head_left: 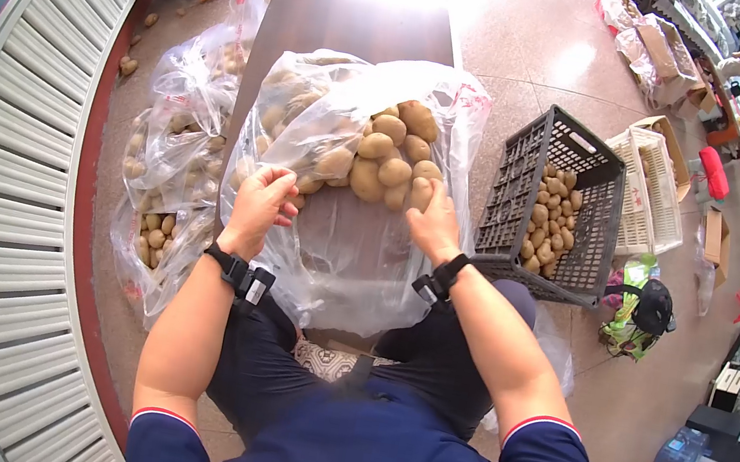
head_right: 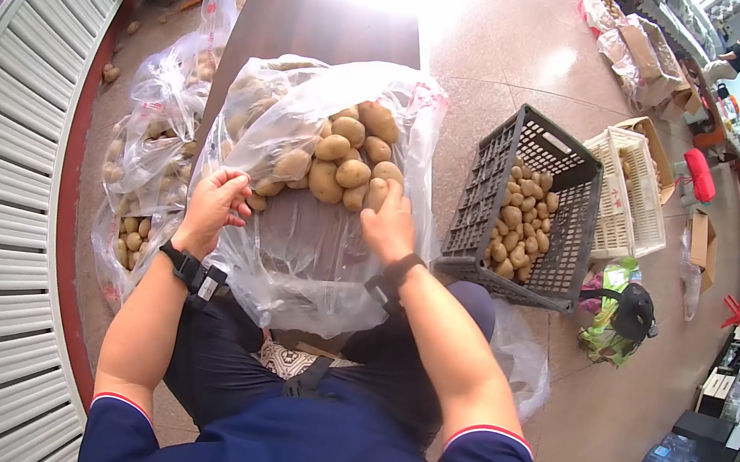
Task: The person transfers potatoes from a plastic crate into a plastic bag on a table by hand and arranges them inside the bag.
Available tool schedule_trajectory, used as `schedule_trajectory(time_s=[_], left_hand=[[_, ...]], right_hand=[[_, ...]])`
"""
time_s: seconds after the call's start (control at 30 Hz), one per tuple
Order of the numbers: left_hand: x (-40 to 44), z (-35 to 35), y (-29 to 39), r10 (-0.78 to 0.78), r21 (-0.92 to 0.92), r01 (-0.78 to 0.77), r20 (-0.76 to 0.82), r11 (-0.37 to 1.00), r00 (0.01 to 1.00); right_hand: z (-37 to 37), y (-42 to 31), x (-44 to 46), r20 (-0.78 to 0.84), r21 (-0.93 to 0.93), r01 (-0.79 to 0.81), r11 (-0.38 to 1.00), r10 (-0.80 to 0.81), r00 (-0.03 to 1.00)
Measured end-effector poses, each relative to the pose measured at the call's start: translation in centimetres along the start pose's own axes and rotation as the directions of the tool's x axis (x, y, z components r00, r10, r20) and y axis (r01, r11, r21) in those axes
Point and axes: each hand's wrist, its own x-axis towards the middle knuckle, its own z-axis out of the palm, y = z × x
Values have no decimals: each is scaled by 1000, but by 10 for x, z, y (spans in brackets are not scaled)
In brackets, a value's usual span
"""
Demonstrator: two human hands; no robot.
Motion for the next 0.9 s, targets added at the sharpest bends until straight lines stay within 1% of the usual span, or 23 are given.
schedule_trajectory(time_s=[0.07, 0.1, 0.13, 0.17, 0.2, 0.27, 0.3, 0.33, 0.4, 0.47, 0.5, 0.53, 0.6, 0.67, 0.73, 0.8, 0.87, 0.9], left_hand=[[-2, 4, 3, 17, -4, -17, 13, 1000, 1000], [-2, 5, 3, 19, -15, -19, 3, 1000, 1000], [-1, 8, 5, 25, -25, -25, -2, 999, 1000], [-2, 11, 7, 8, -38, -8, -11, 999, 1000], [-3, 11, 6, 8, -48, -8, -3, 999, 1000], [-7, 14, 6, 0, -74, 1, 7, 997, 1000], [-9, 14, 5, -4, -82, 5, 5, 997, 1000], [-9, 14, 5, -5, -89, 5, 8, 996, 1000], [-9, 17, 5, -22, -89, 23, 7, 996, 1000], [-7, 16, 2, -39, -138, 41, 22, 990, 999], [-6, 20, 2, -31, -135, 35, 33, 990, 999], [-5, 21, 2, -45, -137, 51, 46, 989, 998], [-6, 23, 1, -61, -130, 65, 33, 989, 998], [-6, 32, 2, -67, -74, 69, 38, 995, 997], [-3, 35, 0, -99, -72, 105, 74, 992, 992], [2, 38, -8, -97, -27, 99, 92, 995, 991], [11, 38, -18, -115, 18, 114, 110, 993, 987], [13, 40, -19, -132, 48, 127, 105, 991, 986]], right_hand=[[-8, 8, 4, -67, 95, 126, 988, -120, 991], [-19, 7, 5, -85, 86, 123, 989, -116, 990], [-36, -1, 6, 41, 412, -25, 911, 9, 999], [-56, -8, 5, 195, 672, -193, 715, 80, 977], [-86, -22, -1, 280, 790, -318, 524, 154, 948], [-122, 5, 9, 317, 885, -324, 336, 76, 945], [-142, 13, 10, 302, 919, -309, 245, 65, 951], [-158, 29, 13, 299, 930, -316, 188, 114, 947], [-183, 65, 19, 318, 933, -339, 122, 166, 934], [-191, 118, 26, 356, 904, -406, 132, 292, 888], [-193, 142, 27, 393, 868, -473, 150, 373, 840], [-192, 157, 22, 384, 854, -491, 172, 427, 818], [-186, 186, 10, 349, 793, -541, 281, 519, 781], [-172, 212, 5, 336, 750, -607, 264, 638, 692], [-165, 239, 4, 357, 710, -652, 267, 661, 660], [-157, 259, 10, 265, 728, -608, 316, 688, 675], [-162, 262, 13, 326, 715, -646, 267, 691, 645], [-164, 261, 13, 331, 716, -650, 255, 696, 637]])
